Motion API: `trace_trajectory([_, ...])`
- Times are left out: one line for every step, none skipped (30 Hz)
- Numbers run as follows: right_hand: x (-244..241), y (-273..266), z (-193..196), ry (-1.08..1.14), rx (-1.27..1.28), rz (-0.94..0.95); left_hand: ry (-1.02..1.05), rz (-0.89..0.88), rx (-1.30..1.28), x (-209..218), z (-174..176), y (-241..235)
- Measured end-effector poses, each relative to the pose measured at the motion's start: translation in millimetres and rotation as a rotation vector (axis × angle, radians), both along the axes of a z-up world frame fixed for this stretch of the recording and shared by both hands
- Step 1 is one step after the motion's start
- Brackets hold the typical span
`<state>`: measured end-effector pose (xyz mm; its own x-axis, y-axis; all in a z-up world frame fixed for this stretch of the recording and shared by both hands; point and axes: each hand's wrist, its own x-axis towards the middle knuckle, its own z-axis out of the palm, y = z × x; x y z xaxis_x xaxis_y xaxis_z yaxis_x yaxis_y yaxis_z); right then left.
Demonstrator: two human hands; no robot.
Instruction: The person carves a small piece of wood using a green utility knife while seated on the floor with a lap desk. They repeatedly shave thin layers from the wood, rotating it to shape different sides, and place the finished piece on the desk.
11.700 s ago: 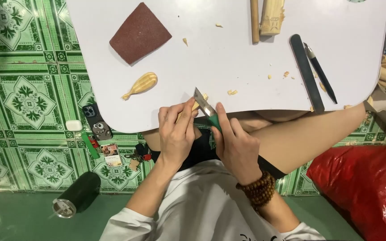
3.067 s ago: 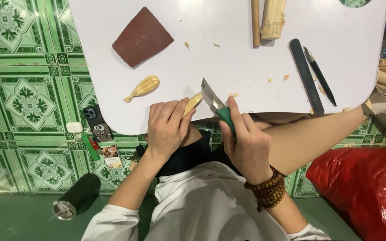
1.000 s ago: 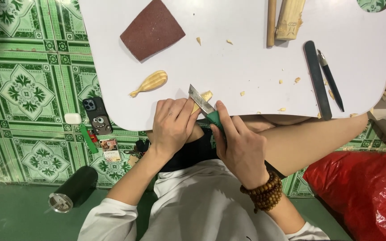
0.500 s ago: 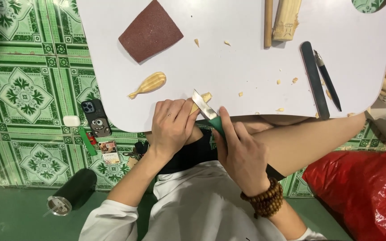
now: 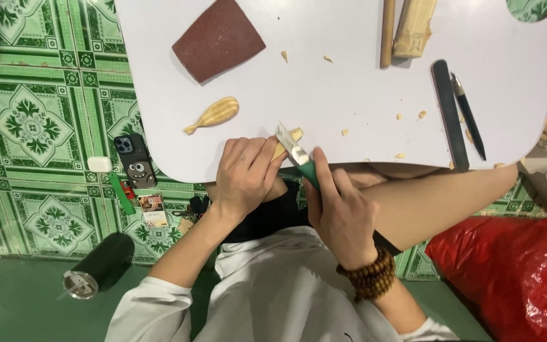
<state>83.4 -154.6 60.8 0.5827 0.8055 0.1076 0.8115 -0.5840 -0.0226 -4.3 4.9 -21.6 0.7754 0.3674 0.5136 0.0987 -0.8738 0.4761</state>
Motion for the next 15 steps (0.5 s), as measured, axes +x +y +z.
trace_trajectory([3.1,0.6,-0.4,0.005,-0.004,-0.005,0.005,-0.005,-0.004,-2.8,5.6,-2.7])
trace_trajectory([9.9,3.9,-2.1,-0.068,-0.023,-0.024,0.007,0.003,0.005,-0.3,10.2,-1.3])
trace_trajectory([17.0,7.5,-2.7,-0.141,-0.043,-0.044,0.009,0.010,0.015,2.4,15.8,0.2])
trace_trajectory([16.9,6.2,-1.9,-0.158,-0.032,-0.048,-0.008,0.008,0.025,4.8,14.4,2.1])
trace_trajectory([16.6,5.4,-2.2,-0.066,0.001,-0.047,-0.012,0.007,0.028,7.1,11.9,4.4])
trace_trajectory([10.5,-1.0,-0.3,0.047,0.016,-0.040,0.006,0.011,0.014,1.4,10.9,-0.3])
trace_trajectory([10.1,-4.8,-1.5,0.051,0.009,-0.038,0.010,0.013,0.007,1.2,11.5,-3.0])
trace_trajectory([10.3,-6.1,-4.1,0.176,0.061,-0.048,0.005,0.016,0.006,2.1,11.7,-2.3])
trace_trajectory([10.1,-7.3,-6.7,0.300,0.114,-0.058,0.000,0.019,0.006,2.8,11.9,-1.4])
trace_trajectory([10.2,-7.4,-3.8,0.306,0.114,-0.054,0.006,0.023,0.006,3.6,12.5,-1.2])
trace_trajectory([10.1,-7.5,-0.9,0.362,0.121,-0.052,-0.003,0.031,0.020,4.1,13.1,-0.9])
trace_trajectory([10.0,-8.4,2.4,0.415,0.127,-0.053,-0.014,0.036,0.033,5.3,13.6,-1.3])
trace_trajectory([8.5,-7.6,5.7,0.418,0.125,-0.052,-0.011,0.037,0.032,1.9,12.6,-2.7])
trace_trajectory([8.8,-5.5,8.4,0.429,0.109,-0.052,-0.011,0.033,0.038,1.9,10.8,-2.1])
trace_trajectory([9.1,-3.5,11.2,0.441,0.093,-0.053,-0.010,0.029,0.045,2.0,9.0,-1.5])
